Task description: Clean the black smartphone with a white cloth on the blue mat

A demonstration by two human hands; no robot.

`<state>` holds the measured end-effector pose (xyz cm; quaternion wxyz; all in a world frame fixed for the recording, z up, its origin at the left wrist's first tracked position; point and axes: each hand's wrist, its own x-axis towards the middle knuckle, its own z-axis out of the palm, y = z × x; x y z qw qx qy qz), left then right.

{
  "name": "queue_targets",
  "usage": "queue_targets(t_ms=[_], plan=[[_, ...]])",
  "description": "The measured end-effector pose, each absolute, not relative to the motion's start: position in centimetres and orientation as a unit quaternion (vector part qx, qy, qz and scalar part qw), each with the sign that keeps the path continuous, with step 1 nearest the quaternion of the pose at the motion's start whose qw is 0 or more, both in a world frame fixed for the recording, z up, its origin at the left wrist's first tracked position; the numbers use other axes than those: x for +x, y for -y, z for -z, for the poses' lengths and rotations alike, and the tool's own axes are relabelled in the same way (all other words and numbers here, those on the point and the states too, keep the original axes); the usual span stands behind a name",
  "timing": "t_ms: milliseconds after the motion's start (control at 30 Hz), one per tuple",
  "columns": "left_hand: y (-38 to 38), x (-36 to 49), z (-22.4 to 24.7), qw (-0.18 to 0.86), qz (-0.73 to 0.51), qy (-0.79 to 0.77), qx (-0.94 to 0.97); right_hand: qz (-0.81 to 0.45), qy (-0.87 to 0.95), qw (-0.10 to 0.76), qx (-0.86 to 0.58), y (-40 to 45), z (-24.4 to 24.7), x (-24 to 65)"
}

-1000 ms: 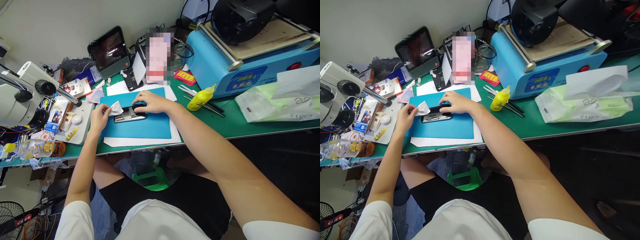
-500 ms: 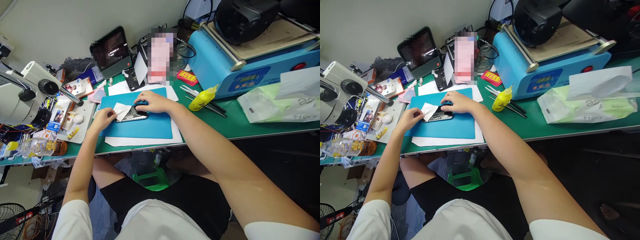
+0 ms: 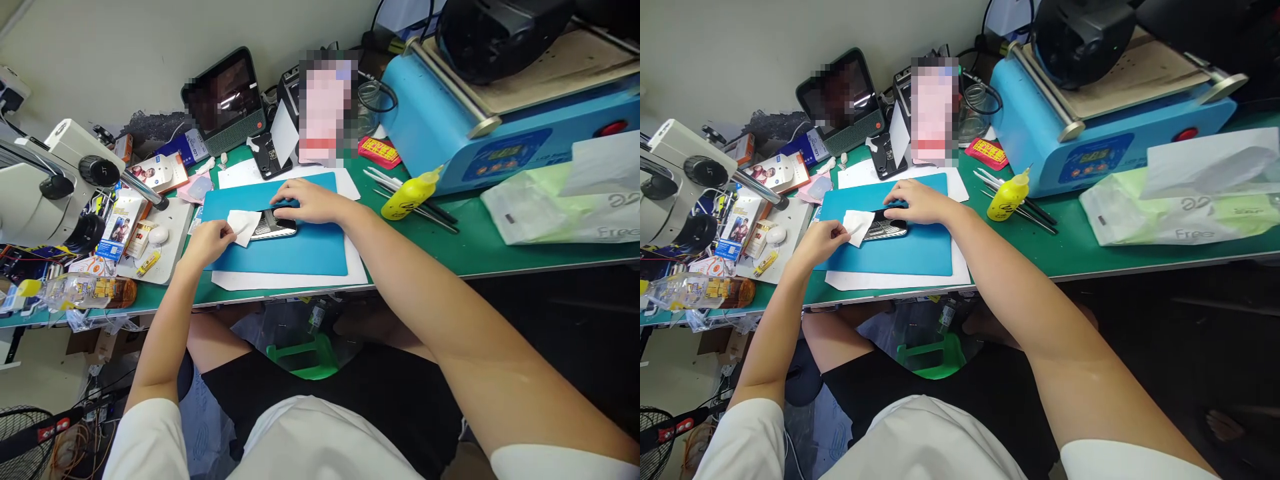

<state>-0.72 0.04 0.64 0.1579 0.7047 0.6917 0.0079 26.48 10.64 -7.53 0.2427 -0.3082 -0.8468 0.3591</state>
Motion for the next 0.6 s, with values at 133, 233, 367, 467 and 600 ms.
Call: queue_targets(t_ms=[133, 233, 367, 467, 600], plan=[[-0.3, -0.8, -0.5, 0.163, -0.013, -0.696, 0.699, -0.356, 0.847, 0.247, -0.308, -10.8, 7.8, 26.5], [-1.0, -0.6, -0.4, 0.156, -0.022, -0.697, 0.699, -0.359, 0.846, 0.244, -0.310, -10.7, 7.8, 26.4], [-1.2, -0.5, -0.2, 0.150, -0.035, -0.700, 0.697, -0.362, 0.842, 0.244, -0.316, -10.6, 7.6, 26.4], [-0.7, -0.6, -0.1, 0.157, -0.042, -0.703, 0.693, -0.359, 0.844, 0.245, -0.314, -10.6, 7.6, 26.4], [0.1, -0.7, -0.1, 0.160, -0.037, -0.704, 0.691, -0.354, 0.846, 0.248, -0.313, -10.7, 7.7, 26.4]])
